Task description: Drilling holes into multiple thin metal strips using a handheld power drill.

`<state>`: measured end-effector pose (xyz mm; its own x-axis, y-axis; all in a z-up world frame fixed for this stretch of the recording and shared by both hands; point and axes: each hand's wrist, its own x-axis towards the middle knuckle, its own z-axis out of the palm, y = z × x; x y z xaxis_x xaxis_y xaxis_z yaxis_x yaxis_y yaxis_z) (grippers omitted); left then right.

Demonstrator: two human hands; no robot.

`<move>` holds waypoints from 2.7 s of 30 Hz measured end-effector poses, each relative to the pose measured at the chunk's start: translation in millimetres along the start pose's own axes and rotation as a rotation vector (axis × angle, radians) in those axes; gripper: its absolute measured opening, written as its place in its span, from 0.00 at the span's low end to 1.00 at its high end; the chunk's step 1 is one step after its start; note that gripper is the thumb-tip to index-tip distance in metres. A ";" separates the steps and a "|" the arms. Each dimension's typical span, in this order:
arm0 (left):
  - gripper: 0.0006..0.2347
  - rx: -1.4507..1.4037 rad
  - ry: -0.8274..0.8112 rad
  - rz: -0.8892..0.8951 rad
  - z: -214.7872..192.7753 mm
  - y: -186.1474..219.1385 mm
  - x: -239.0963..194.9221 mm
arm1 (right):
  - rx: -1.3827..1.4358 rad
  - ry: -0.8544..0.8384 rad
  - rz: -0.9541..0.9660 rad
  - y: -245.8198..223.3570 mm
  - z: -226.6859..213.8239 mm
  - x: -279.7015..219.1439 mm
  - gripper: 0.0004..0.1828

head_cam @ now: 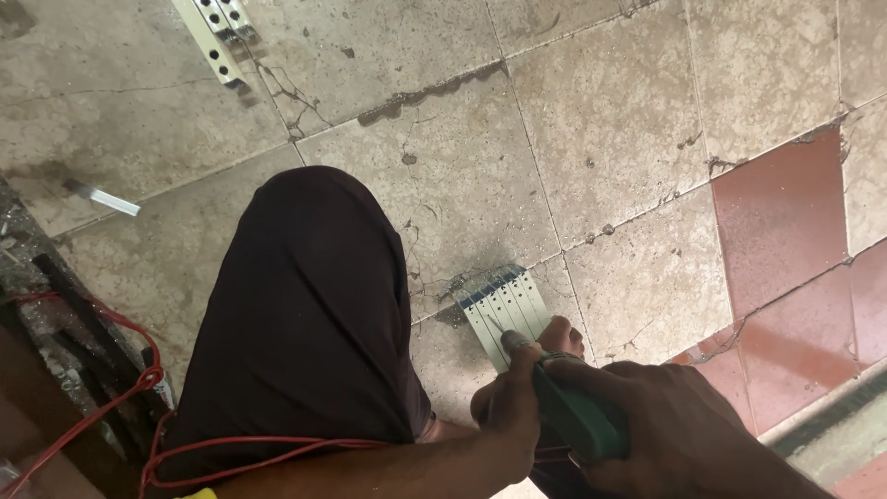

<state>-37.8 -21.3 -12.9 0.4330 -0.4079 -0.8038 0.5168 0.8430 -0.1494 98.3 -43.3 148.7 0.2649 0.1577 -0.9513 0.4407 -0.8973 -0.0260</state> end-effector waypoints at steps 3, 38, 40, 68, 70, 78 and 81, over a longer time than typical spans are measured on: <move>0.26 -0.027 0.183 -0.120 7.4 8.0 -7.9 | 0.005 0.067 -0.090 9.6 5.6 2.1 0.48; 0.27 -0.017 0.069 0.097 -20.1 -25.6 25.6 | 0.015 0.041 -0.089 18.4 14.7 5.5 0.53; 0.27 0.008 0.074 0.105 -17.7 -21.1 20.3 | 0.030 0.068 -0.118 23.1 19.1 6.3 0.52; 0.28 0.005 0.236 -0.011 -7.8 -13.2 13.1 | 0.058 0.051 -0.078 7.9 5.4 1.7 0.47; 0.28 -0.046 0.160 0.001 -5.0 -8.1 6.1 | 0.036 0.063 -0.073 2.6 1.7 -1.7 0.46; 0.28 -0.073 0.048 0.012 -1.6 2.9 3.8 | -0.007 0.079 -0.117 3.8 -5.0 2.1 0.50; 0.28 -0.059 0.098 -0.042 2.0 9.6 -0.8 | 0.016 0.114 -0.166 6.6 -3.5 6.4 0.48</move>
<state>-31.8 -13.6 -12.6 0.3360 -0.4097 -0.8481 0.4876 0.8461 -0.2155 105.8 -46.7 143.4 0.2856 0.3494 -0.8924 0.4727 -0.8614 -0.1859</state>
